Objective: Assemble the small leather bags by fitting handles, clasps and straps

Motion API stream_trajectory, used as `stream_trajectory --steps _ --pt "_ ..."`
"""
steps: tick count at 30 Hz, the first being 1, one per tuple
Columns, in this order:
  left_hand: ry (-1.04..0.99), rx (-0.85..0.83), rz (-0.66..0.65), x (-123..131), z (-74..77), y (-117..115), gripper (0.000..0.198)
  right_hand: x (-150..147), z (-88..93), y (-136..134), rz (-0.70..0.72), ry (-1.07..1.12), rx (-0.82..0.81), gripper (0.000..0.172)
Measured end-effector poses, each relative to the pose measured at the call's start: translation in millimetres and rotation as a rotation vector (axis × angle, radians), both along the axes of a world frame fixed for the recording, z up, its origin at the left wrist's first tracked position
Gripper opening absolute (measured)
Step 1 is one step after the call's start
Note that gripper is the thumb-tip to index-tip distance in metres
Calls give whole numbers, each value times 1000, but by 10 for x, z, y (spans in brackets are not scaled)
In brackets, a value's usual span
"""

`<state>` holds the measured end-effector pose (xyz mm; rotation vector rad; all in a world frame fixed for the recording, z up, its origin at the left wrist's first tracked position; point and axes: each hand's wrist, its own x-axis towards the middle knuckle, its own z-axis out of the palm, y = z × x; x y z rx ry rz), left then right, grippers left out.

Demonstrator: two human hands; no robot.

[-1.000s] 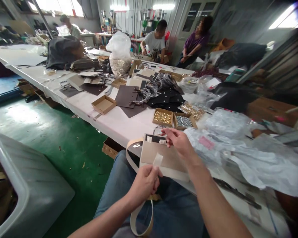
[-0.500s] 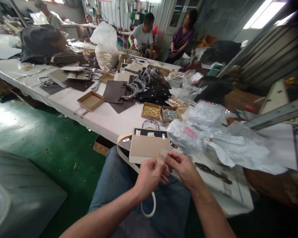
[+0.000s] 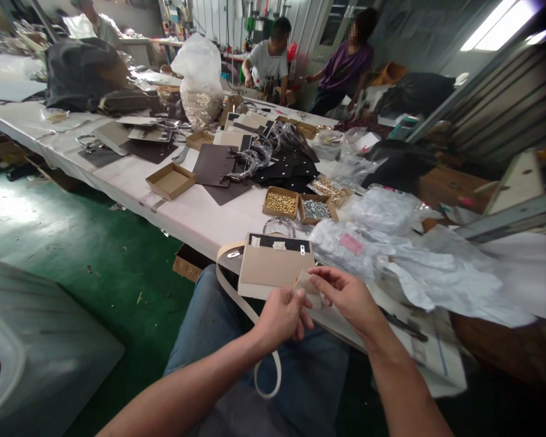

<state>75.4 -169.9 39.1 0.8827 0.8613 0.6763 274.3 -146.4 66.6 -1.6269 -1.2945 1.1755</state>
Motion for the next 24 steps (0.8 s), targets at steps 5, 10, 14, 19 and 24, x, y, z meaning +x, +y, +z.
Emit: stream_trajectory --steps 5,10,14,19,24 --pt "22 29 -31 -8 103 66 63 104 77 74 62 -36 10 52" --pt "-4 -36 -44 47 78 112 66 173 92 134 92 -152 64 49" --pt "-2 -78 40 188 1 168 63 160 51 303 79 -392 191 38" --pt "-123 -190 82 413 95 376 42 119 -26 638 85 -591 294 20" --pt "-94 -299 98 568 195 618 39 205 -163 952 87 -661 401 19"
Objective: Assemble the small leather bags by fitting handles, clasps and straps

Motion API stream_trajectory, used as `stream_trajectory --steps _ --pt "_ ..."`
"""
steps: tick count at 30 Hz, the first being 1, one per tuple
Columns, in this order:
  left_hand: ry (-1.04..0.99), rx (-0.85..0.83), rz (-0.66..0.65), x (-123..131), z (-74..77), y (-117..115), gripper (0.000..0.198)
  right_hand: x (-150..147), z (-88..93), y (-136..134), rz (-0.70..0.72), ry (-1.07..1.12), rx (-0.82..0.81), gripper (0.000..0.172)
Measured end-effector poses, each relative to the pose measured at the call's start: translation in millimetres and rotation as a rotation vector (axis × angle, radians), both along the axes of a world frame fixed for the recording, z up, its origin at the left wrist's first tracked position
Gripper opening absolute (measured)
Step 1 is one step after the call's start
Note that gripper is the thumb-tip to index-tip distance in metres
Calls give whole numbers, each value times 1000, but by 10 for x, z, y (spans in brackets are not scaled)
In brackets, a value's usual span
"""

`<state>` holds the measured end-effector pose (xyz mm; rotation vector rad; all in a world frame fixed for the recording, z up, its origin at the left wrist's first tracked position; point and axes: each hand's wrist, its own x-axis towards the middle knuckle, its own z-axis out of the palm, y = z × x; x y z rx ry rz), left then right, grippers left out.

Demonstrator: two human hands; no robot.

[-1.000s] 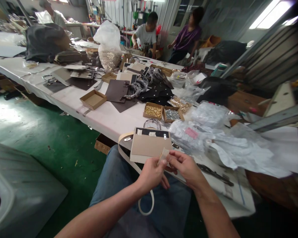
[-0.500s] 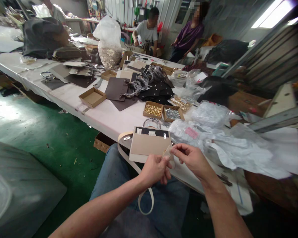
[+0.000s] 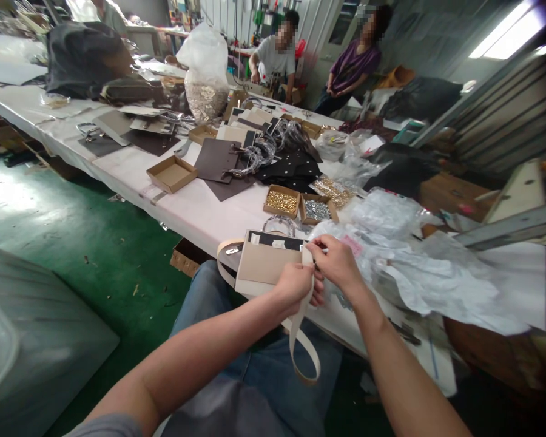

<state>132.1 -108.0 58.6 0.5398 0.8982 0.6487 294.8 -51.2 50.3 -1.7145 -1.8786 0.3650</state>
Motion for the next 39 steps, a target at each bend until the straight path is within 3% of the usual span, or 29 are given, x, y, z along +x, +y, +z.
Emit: stream_trajectory --steps 6,16,28,32,35,39 --pt "90 -67 63 74 -127 24 44 37 -163 173 54 -2 -20 18" --pt "150 -101 -1 143 -264 87 53 102 -264 222 54 18 12 16" --pt "148 -96 0 160 -303 98 61 93 -330 274 0 7 -29 16" --pt "146 -91 11 151 -329 90 62 110 -305 320 -35 73 -80 37" --pt "148 -84 14 141 -346 84 62 151 -262 349 32 94 -124 34" --pt "136 -81 9 135 -345 74 59 249 -227 372 37 169 -317 48"
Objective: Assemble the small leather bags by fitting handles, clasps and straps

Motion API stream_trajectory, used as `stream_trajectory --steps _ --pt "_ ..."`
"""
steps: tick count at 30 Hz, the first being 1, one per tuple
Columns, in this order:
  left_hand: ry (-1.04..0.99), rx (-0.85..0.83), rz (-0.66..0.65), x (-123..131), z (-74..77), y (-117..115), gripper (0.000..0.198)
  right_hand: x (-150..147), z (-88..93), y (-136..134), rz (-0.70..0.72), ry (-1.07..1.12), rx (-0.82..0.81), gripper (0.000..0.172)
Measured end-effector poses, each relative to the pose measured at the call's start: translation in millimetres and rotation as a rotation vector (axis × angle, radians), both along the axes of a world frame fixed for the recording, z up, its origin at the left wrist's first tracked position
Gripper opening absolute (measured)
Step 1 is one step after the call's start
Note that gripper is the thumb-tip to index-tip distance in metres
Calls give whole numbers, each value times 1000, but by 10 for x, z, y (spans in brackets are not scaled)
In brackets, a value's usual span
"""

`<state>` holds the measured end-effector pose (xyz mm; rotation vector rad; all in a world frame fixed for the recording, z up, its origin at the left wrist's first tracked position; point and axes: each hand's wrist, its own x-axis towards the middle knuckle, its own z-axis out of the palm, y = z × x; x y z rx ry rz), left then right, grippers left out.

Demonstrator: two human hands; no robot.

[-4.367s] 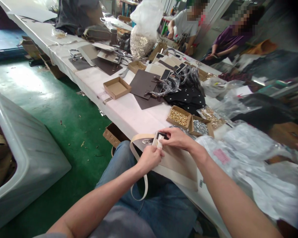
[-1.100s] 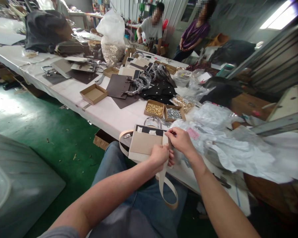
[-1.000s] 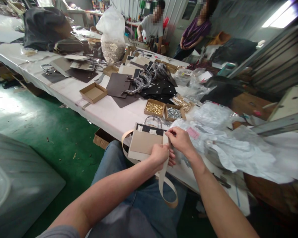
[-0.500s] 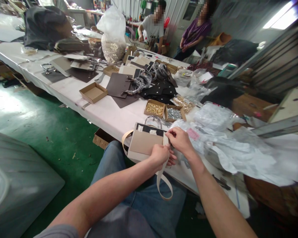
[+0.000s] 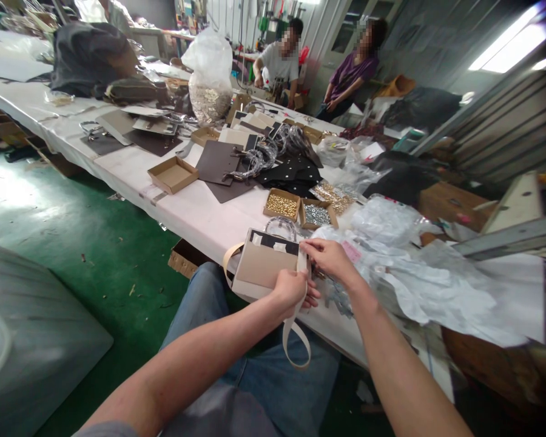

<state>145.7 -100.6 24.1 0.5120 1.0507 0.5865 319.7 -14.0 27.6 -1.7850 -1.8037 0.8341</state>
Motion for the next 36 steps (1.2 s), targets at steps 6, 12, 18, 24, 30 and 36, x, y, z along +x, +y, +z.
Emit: stream_trajectory --steps 6,12,18,24,30,36 --pt "-5 4 1 0 57 -14 50 82 -26 136 44 81 -42 44" --pt "32 45 -31 -55 98 -41 56 53 8 200 106 60 -77 42" --pt "78 76 -39 -68 38 -98 62 115 108 110 202 39 -171 59" --pt "49 101 -30 -52 -53 -110 58 74 214 107 274 -109 -100 61" --pt "17 165 -43 -127 -87 -139 53 9 336 162 409 -217 -116 39" --pt "89 268 -41 -189 -147 -187 55 2 413 194 454 -210 -142 32"
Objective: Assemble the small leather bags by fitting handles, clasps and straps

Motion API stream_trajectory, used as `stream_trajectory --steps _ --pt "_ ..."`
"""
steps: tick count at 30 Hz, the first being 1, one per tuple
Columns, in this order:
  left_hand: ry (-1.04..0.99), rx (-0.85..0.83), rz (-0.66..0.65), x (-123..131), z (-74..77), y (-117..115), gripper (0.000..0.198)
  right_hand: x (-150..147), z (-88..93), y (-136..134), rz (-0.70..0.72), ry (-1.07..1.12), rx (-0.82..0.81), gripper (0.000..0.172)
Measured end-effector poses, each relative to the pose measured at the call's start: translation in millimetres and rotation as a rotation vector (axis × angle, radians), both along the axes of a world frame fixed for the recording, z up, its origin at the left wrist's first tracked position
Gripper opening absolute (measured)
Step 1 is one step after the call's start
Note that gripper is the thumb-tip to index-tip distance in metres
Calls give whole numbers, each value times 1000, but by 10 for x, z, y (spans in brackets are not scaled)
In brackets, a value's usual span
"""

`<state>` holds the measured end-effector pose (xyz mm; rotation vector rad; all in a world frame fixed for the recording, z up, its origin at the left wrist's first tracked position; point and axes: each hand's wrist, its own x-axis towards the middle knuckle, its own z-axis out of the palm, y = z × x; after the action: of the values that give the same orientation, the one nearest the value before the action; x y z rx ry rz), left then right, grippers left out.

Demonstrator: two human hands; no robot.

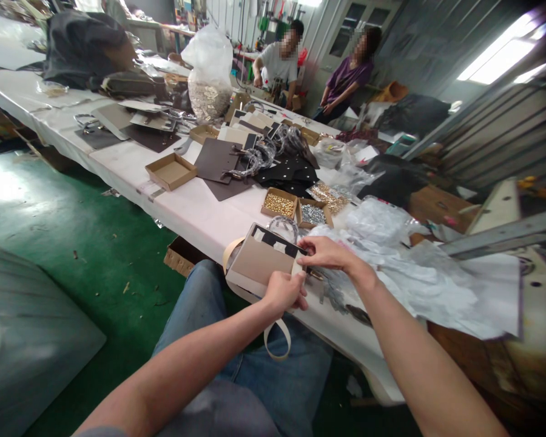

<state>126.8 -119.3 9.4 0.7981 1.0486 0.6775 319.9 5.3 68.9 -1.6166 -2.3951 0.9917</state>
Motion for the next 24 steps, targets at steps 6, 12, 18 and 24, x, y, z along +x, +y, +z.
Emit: stream_trajectory --steps 6,12,18,24 --pt "240 202 -55 -71 -64 -86 65 -10 -20 -52 -34 -10 23 34" --pt "410 307 -53 -87 -25 -158 60 36 -86 -38 -45 30 -31 38" --pt "698 694 -142 6 -38 -344 37 46 -148 -3 -47 7 -55 47" --pt "714 788 -225 -6 -143 -370 32 62 -213 23 -53 -35 -57 51"
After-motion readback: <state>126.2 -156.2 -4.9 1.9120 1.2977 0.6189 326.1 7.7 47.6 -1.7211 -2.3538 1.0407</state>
